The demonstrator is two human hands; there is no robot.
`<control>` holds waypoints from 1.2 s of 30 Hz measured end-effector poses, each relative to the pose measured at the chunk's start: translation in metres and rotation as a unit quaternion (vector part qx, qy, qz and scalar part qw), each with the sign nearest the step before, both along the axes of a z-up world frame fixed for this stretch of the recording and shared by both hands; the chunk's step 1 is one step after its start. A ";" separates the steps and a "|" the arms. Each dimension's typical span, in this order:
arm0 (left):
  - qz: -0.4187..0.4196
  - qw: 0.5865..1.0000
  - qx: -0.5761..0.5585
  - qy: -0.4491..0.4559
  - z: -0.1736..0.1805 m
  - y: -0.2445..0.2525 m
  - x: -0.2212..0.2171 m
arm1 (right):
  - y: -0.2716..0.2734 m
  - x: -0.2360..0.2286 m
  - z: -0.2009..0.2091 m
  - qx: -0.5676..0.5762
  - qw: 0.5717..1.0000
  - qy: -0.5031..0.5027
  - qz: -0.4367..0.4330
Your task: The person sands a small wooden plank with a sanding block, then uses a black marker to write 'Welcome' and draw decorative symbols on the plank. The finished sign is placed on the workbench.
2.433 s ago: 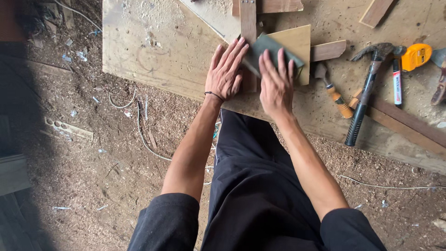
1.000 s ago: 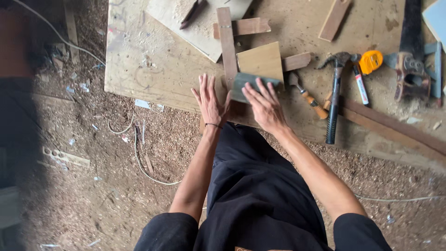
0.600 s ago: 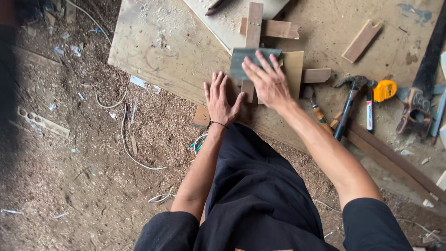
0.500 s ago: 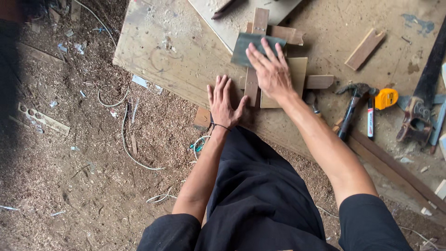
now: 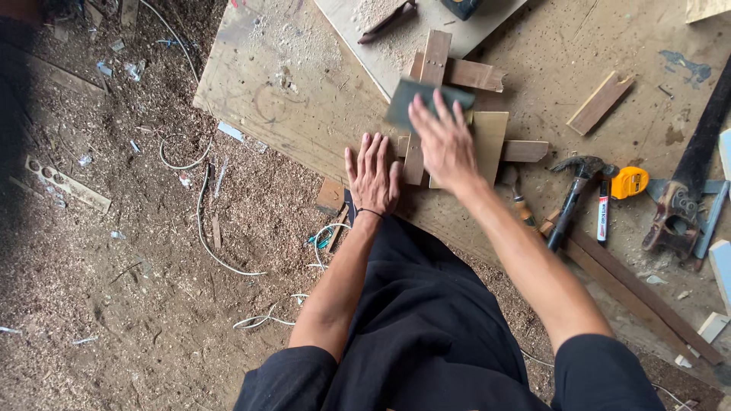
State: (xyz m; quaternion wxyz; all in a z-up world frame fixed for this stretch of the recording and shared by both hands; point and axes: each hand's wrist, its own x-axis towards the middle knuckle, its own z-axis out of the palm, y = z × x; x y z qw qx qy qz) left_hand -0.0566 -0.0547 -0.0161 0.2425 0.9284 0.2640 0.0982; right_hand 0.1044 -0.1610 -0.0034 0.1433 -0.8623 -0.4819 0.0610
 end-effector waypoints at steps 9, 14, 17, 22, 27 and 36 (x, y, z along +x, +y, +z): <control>-0.001 0.997 -0.021 -0.076 -0.003 0.001 -0.005 | -0.056 -0.091 0.029 -0.020 0.996 0.089 -0.005; 0.015 0.998 -0.008 -0.066 -0.003 0.001 -0.001 | -0.021 -0.046 0.008 0.011 0.999 0.030 -0.039; 0.016 0.998 0.013 -0.054 -0.002 -0.001 -0.001 | 0.014 0.005 -0.003 0.025 0.998 -0.018 -0.047; 0.016 0.998 0.003 -0.054 -0.002 -0.001 -0.001 | 0.053 0.064 -0.002 0.022 0.998 -0.015 -0.056; 0.008 0.998 0.032 -0.046 -0.002 0.002 -0.007 | 0.037 0.038 0.010 -0.015 0.999 -0.048 0.000; 0.033 0.994 -0.022 -0.106 0.002 0.000 -0.004 | -0.030 -0.057 0.042 -0.025 0.999 0.019 0.035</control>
